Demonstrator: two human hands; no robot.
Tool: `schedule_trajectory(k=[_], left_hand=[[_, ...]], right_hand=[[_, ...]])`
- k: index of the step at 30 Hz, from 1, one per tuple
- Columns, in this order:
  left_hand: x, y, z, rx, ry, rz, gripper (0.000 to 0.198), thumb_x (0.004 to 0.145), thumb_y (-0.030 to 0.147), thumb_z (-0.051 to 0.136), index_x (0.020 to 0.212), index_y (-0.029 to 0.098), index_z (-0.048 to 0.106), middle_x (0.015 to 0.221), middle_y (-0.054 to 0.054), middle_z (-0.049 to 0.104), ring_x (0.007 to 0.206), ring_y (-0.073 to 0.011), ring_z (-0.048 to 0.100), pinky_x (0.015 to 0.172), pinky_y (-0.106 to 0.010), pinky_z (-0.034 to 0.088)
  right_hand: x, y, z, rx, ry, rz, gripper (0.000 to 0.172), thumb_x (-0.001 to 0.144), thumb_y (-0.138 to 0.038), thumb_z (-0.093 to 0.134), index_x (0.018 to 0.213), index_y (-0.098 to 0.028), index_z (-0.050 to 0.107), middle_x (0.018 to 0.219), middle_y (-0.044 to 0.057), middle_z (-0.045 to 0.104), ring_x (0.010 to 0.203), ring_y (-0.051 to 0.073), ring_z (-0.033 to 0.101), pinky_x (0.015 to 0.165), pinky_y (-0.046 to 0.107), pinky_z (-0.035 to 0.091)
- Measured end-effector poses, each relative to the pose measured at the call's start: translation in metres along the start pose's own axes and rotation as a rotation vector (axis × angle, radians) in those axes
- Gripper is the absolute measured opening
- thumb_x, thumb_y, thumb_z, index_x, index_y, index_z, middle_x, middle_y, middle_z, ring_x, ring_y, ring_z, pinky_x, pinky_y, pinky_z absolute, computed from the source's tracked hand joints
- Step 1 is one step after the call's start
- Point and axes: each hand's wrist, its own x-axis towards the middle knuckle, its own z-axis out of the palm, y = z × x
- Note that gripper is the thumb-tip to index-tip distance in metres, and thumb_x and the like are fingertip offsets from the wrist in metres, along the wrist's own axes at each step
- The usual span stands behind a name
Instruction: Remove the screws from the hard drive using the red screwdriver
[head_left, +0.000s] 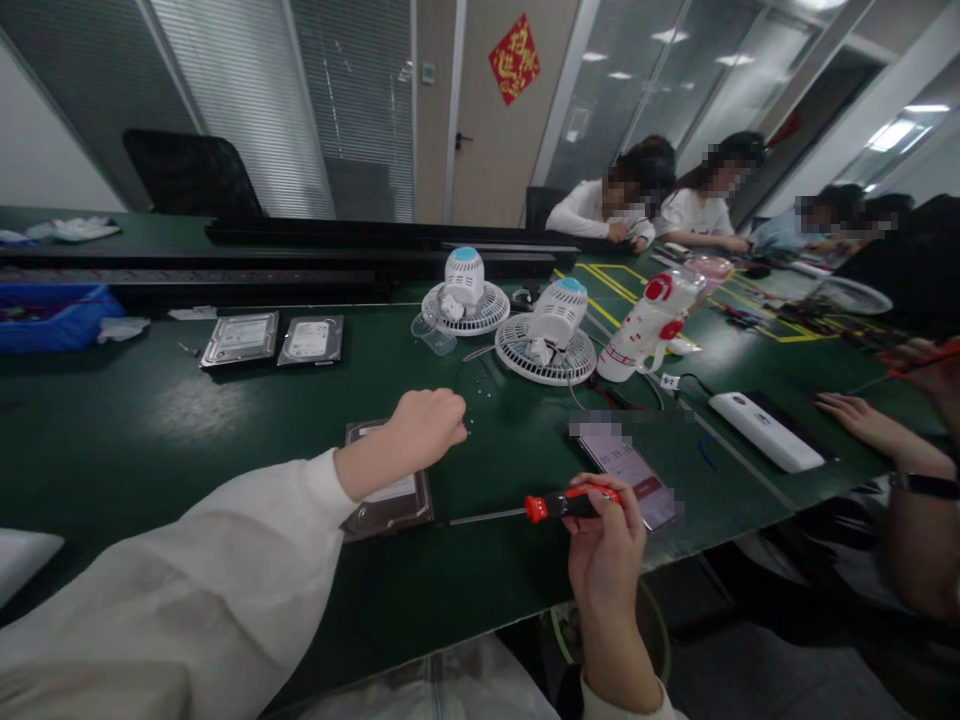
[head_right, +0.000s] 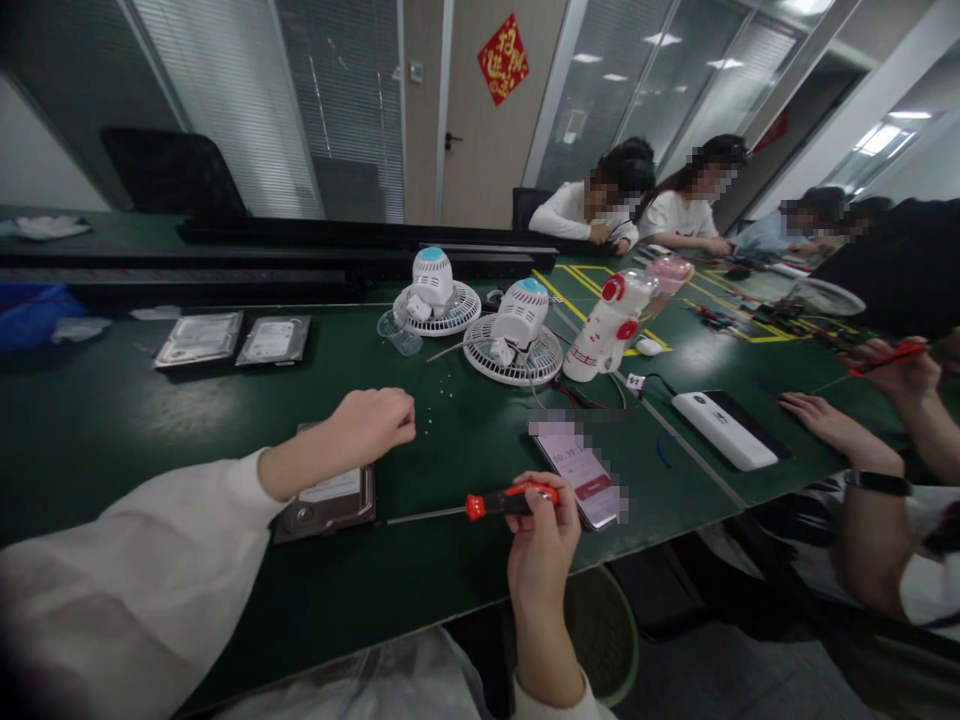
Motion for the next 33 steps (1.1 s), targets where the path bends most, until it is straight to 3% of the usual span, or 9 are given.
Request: schedule_trajectory(k=[5,10,15,18,22,26,33], left_hand=[[0.033,0.002,0.011,-0.027,0.015,0.009,0.017,0.093,0.021,0.058,0.092,0.012,0.072,0.106,-0.013,0.073,0.097,-0.0258,0.072,0.077,-0.032,0.053],[0.041,-0.009,0.02,-0.101,0.023,-0.005,0.023,0.095,0.027,0.055,0.093,0.016,0.074,0.105,-0.009,0.075,0.095,-0.0225,0.071,0.075,-0.029,0.053],[0.024,-0.04,0.016,-0.159,0.101,-0.075,0.033,0.1,0.035,0.046,0.108,0.018,0.073,0.111,-0.008,0.074,0.099,-0.0229,0.068,0.078,-0.032,0.054],[0.01,-0.063,0.021,-0.186,0.234,-0.127,0.034,0.098,0.033,0.046,0.108,0.015,0.072,0.113,-0.011,0.072,0.108,-0.0252,0.063,0.088,-0.035,0.053],[-0.009,-0.084,0.035,-0.291,0.194,-0.166,0.046,0.096,0.047,0.05,0.119,0.011,0.068,0.118,-0.013,0.07,0.113,-0.0271,0.062,0.096,-0.04,0.05],[-0.027,-0.087,0.045,-0.346,0.135,-0.171,0.063,0.088,0.065,0.057,0.124,0.014,0.066,0.121,-0.013,0.069,0.113,-0.0293,0.063,0.095,-0.041,0.051],[-0.039,-0.08,0.05,-0.398,0.176,-0.168,0.055,0.089,0.061,0.058,0.121,0.017,0.068,0.124,-0.011,0.068,0.114,-0.0293,0.064,0.091,-0.04,0.053]], right_hand=[[-0.001,-0.002,0.0,0.002,0.001,0.009,0.025,0.064,-0.03,0.076,0.081,-0.019,0.062,0.081,-0.001,0.065,0.063,0.009,0.057,0.05,0.017,0.042],[-0.002,-0.002,-0.001,0.003,-0.014,0.021,0.027,0.065,-0.031,0.078,0.081,-0.018,0.061,0.081,-0.001,0.065,0.063,0.009,0.057,0.049,0.017,0.042],[-0.001,-0.001,0.001,0.013,-0.041,0.025,0.03,0.066,-0.034,0.082,0.082,-0.018,0.062,0.08,-0.001,0.066,0.06,0.007,0.054,0.045,0.015,0.037],[0.001,-0.001,0.003,0.017,-0.019,0.04,0.036,0.064,-0.036,0.087,0.081,-0.018,0.061,0.077,-0.003,0.066,0.058,0.006,0.055,0.045,0.014,0.038],[0.005,-0.001,0.003,0.043,0.011,0.066,0.044,0.055,-0.036,0.093,0.082,-0.018,0.062,0.076,-0.003,0.068,0.059,0.007,0.059,0.046,0.015,0.043],[0.008,0.002,0.002,0.08,0.052,0.076,0.048,0.049,-0.038,0.095,0.078,-0.016,0.065,0.072,-0.003,0.069,0.061,0.008,0.063,0.053,0.019,0.052],[0.013,-0.003,0.007,0.185,0.089,0.117,0.046,0.044,-0.04,0.096,0.069,-0.017,0.065,0.068,-0.005,0.069,0.064,0.008,0.066,0.058,0.02,0.057]])
